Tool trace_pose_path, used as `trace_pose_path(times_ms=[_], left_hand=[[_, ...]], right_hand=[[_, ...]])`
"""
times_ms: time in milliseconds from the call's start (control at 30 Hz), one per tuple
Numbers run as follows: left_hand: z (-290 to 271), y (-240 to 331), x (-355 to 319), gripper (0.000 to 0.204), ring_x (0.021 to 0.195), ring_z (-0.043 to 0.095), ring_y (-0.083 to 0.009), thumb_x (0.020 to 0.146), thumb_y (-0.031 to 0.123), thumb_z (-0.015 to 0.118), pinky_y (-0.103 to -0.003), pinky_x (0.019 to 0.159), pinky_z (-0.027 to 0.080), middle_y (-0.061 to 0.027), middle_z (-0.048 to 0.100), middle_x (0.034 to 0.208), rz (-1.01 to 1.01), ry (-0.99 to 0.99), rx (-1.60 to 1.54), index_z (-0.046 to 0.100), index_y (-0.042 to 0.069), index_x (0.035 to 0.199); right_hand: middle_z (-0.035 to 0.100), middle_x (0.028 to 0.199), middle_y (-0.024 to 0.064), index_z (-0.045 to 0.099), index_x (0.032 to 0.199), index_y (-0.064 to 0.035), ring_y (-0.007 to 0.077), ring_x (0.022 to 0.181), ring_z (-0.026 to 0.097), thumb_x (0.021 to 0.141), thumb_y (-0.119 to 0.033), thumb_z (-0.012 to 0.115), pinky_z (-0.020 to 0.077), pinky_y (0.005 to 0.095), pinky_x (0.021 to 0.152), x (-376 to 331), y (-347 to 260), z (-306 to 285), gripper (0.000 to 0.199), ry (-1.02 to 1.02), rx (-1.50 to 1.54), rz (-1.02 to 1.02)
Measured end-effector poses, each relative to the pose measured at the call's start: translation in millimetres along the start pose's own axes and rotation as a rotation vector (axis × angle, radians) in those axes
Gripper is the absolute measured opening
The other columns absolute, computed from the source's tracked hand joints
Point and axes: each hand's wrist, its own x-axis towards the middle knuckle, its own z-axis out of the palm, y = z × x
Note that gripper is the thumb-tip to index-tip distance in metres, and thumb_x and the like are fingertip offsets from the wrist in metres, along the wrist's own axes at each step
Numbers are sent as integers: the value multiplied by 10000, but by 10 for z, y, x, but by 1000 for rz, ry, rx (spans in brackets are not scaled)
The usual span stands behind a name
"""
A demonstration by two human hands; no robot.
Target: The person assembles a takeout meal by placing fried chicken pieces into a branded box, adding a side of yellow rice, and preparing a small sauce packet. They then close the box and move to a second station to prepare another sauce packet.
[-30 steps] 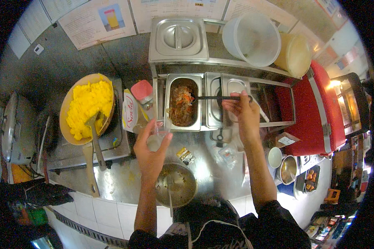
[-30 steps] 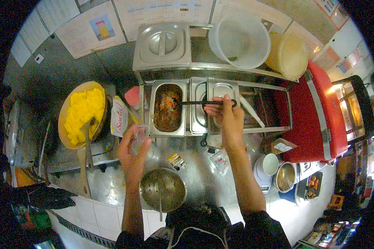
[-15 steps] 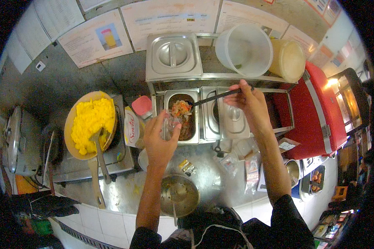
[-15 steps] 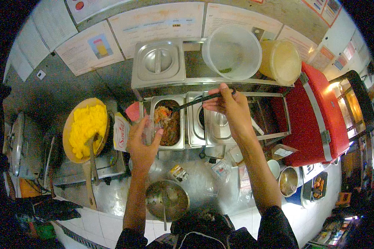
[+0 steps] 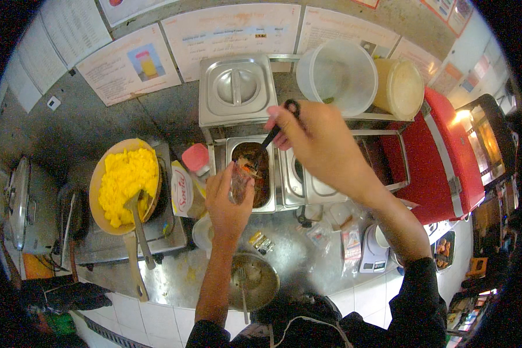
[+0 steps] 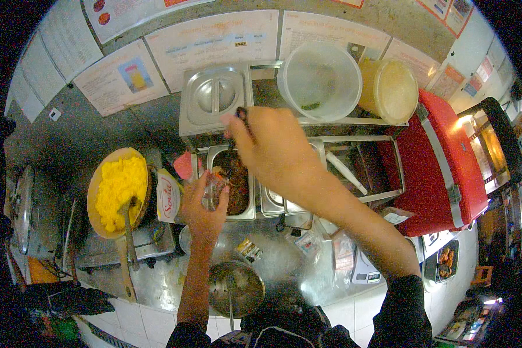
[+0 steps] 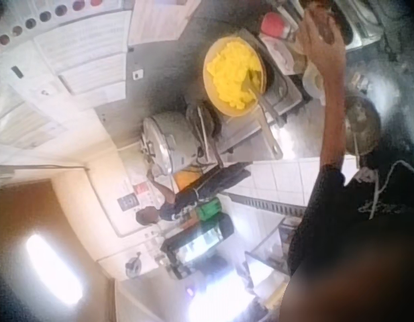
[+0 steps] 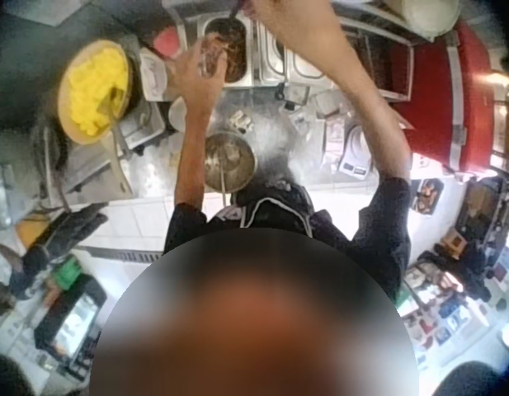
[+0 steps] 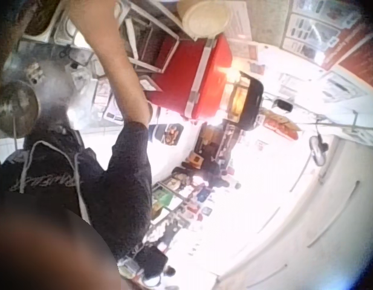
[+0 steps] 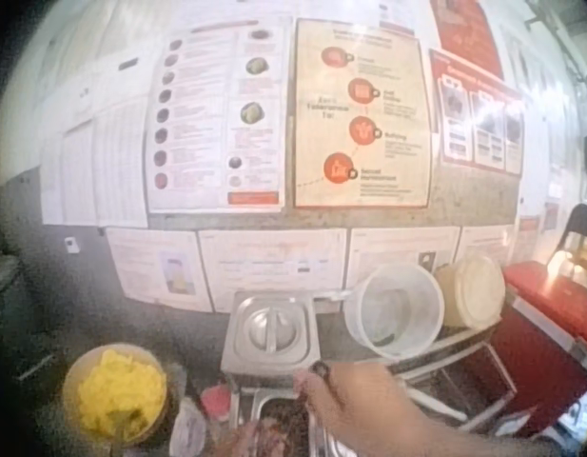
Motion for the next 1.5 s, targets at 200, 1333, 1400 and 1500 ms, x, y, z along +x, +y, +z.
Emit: trace_pose_path(times_ms=[200, 1333, 1400, 1500], left_hand=[[62, 10, -5, 502, 984, 612, -339, 766, 134, 801, -437, 889, 480, -158, 660, 1034, -18, 60, 5, 637, 1, 1221], [105, 80, 192, 484, 975, 638, -312, 775, 105, 811, -405, 889, 500, -152, 676, 1047, 1, 299, -193, 650, -25, 1212], [111, 82, 193, 485, 970, 638, -308, 777, 106, 811, -403, 884, 500, -151, 675, 1043, -4, 311, -185, 650, -25, 1214], [111, 87, 187, 484, 963, 639, -300, 778, 105, 810, -399, 879, 499, -148, 673, 1035, -36, 315, -214, 650, -26, 1216]], right_hand=[[647, 753, 238, 646, 887, 38, 427, 683, 627, 965, -168, 617, 515, 463, 631, -98, -342, 83, 222, -62, -205, -312], [695, 919, 132, 669, 973, -15, 334, 831, 685, 831, -64, 746, 556, 389, 716, -312, -495, -143, 169, -131, -182, -520], [696, 934, 125, 669, 978, -16, 329, 839, 685, 823, -66, 753, 557, 391, 713, -316, -517, -175, 184, -118, -203, -537], [701, 925, 131, 668, 975, 0, 330, 823, 689, 828, -60, 750, 558, 391, 709, -322, -577, -259, 179, -60, -196, -532]])
